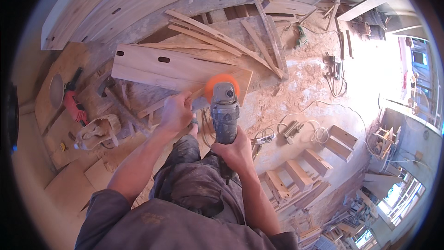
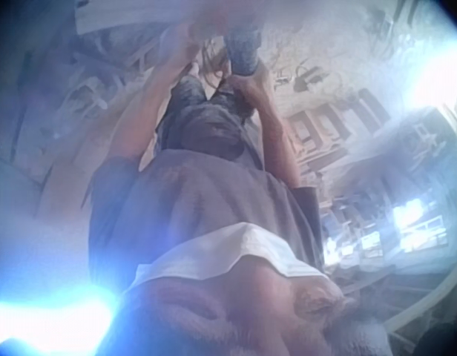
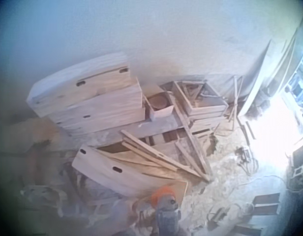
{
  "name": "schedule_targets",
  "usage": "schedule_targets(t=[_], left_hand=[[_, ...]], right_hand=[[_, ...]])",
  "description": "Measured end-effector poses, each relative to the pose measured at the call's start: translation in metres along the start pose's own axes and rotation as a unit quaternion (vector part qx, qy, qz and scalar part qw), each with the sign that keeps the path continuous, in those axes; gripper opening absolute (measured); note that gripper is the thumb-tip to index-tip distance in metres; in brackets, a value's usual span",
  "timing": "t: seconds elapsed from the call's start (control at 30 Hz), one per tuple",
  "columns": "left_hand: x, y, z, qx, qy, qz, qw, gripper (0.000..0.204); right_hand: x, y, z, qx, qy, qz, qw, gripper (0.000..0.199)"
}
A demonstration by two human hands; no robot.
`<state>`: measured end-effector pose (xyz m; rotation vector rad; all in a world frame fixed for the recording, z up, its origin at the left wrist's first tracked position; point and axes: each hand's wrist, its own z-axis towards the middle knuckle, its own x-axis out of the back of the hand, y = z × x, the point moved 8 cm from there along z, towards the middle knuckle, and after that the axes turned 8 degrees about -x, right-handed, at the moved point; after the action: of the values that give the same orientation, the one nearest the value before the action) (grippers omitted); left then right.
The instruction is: The person hammers a wooden panel, uses an angle grinder to sand the edges, applies glue to a wooden component, and secures it to a frame using a hatchet and hammer.
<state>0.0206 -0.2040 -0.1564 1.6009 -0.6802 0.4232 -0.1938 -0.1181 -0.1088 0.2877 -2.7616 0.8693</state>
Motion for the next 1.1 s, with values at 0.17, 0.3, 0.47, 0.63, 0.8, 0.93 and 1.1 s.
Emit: schedule_targets(t=[0.17, 0.3, 0.47, 0.63, 0.8, 0.93, 1.1], left_hand=[[-0.001, -0.002, -0.003, -0.016, 0.009, 0.007, 1.000, 0.007], [0.001, 0.002, -0.001, -0.018, 0.010, -0.001, 1.000, 0.007], [0.000, 0.000, -0.002, -0.005, 0.002, -0.010, 1.000, 0.007], [0.002, 0.009, -0.001, -0.011, 0.011, -0.005, 1.000, 0.006], [-0.001, 0.001, -0.002, 0.023, -0.021, -0.021, 0.999, 0.004], [0.003, 0.009, -0.001, -0.032, 0.027, 0.005, 0.999, 0.005], [0.001, 0.005, -0.001, 0.003, -0.007, -0.002, 1.000, 0.008]], right_hand=[[0.020, -0.010, 0.010, -0.006, 0.009, 0.083, 0.997, 0.033], [0.007, -0.029, -0.008, -0.028, 0.007, 0.019, 0.999, 0.034], [0.011, -0.017, 0.004, -0.037, 0.003, 0.037, 0.999, 0.035], [0.010, -0.006, 0.004, -0.023, -0.021, 0.062, 0.998, 0.038], [0.004, -0.011, 0.000, -0.055, -0.007, 0.019, 0.998, 0.041], [0.017, -0.009, 0.011, -0.034, -0.028, 0.101, 0.994, 0.034], [0.002, -0.005, 0.001, -0.021, -0.010, 0.009, 1.000, 0.038]])
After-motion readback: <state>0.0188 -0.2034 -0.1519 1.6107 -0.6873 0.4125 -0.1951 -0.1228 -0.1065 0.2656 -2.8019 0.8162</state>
